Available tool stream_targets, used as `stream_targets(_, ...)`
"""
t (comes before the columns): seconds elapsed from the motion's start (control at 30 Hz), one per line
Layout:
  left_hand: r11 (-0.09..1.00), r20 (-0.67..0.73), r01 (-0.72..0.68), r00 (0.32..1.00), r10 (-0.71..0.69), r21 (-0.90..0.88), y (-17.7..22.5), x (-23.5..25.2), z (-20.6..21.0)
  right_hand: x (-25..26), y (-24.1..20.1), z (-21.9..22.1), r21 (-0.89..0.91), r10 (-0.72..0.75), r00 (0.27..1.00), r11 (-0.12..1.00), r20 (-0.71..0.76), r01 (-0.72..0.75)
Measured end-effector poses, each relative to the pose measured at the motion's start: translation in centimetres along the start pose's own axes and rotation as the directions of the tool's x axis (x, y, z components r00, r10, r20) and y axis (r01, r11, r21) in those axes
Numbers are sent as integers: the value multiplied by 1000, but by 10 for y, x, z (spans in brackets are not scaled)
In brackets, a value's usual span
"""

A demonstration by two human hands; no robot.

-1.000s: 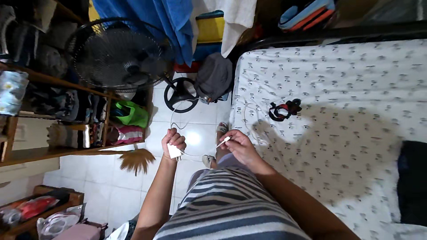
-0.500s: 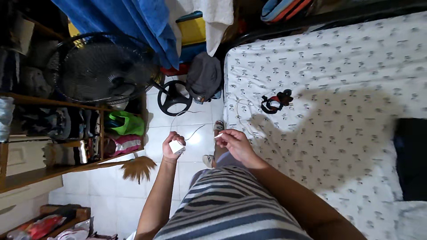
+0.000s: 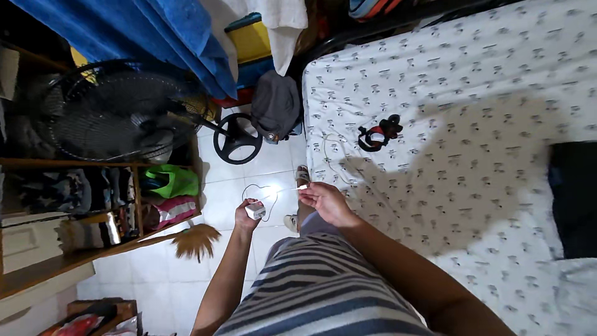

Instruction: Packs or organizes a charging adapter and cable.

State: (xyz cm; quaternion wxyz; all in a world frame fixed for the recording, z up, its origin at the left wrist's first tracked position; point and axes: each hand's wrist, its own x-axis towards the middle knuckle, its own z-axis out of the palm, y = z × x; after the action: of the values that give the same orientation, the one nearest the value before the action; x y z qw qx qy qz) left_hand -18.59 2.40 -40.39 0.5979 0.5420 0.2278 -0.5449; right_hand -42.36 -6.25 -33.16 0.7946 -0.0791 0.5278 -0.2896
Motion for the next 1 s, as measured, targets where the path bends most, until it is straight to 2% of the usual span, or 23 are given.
stream_targets(0.1, 993, -43, -120, 992, 119, -19, 1, 9, -2, 37, 14, -26, -226, 8, 1000, 974, 25, -2)
stream_targets(0.2, 987, -9, -163, 987, 162, -18, 6, 17, -10, 89, 37, -69, -487, 101, 989, 862, -109, -142)
stream_targets(0.23, 987, -5, -161, 987, 161, -3, 8, 18, -11, 105, 44, -87, -582, 117, 982, 792, -151, -184)
stream_targets(0.3, 987, -17, -153, 988, 153, 43, 11, 18, -12, 129, 54, -124, -788, 98, 981, 585, -167, -193)
stream_targets(0.37, 986, -11, -134, 991, 136, 100, 14, 21, -16, 144, 53, -148, -886, 126, 969, 395, -212, -245)
stream_targets(0.47, 960, 17, -95, 995, 94, 263, 15, 28, -22, 165, 44, -161, -888, 122, 945, 324, -304, -327)
stream_targets(0.57, 957, -19, -45, 998, 52, 286, 9, 33, -23, 187, 34, -161, -902, 90, 935, 245, -342, -354)
stream_targets(0.63, 951, -95, -33, 993, 65, 306, 0, 38, -22, 206, 30, -163, -911, 68, 930, 191, -360, -366)
stream_targets(0.7, 935, -154, 5, 987, 53, 353, -7, 42, -25, 223, 33, -169, -928, 45, 940, 152, -338, -341)
stream_targets(0.83, 873, -176, 130, 983, -52, 469, -20, 49, -37, 249, 42, -177, -969, 31, 973, 86, -228, -230)
stream_targets(1.0, 824, -216, 210, 970, -109, 526, -32, 48, -50, 240, 68, -179, -983, 71, 980, -16, -185, -184)
